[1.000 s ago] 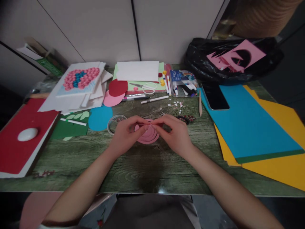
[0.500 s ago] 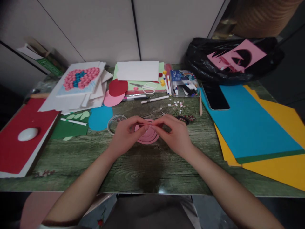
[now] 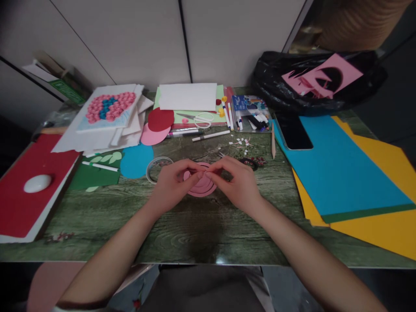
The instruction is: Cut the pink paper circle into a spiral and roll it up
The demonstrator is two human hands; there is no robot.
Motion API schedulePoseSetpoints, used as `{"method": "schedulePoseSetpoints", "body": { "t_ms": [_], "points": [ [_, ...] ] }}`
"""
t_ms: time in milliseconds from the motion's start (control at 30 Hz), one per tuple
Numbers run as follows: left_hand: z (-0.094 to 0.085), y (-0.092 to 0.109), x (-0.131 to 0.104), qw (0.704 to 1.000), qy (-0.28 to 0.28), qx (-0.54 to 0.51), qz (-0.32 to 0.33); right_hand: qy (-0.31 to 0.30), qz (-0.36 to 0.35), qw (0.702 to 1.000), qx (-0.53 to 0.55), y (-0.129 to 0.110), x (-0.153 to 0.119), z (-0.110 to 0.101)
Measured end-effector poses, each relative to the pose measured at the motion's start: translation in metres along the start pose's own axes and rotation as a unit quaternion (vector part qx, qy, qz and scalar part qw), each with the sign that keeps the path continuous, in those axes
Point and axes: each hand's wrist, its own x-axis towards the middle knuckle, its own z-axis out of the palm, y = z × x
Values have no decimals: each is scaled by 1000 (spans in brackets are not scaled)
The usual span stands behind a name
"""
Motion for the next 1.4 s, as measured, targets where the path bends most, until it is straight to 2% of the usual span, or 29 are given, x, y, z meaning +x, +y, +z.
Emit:
{"method": "schedulePoseSetpoints", "body": {
  "t_ms": [600, 1400],
  "points": [
    [1, 0, 0, 1000, -14, 1, -1, 7, 3, 1000, -10, -1, 2, -1],
    [3, 0, -3, 998, -33, -39, 23, -14, -5, 1000, -11, -5, 2, -8]
  ]
}}
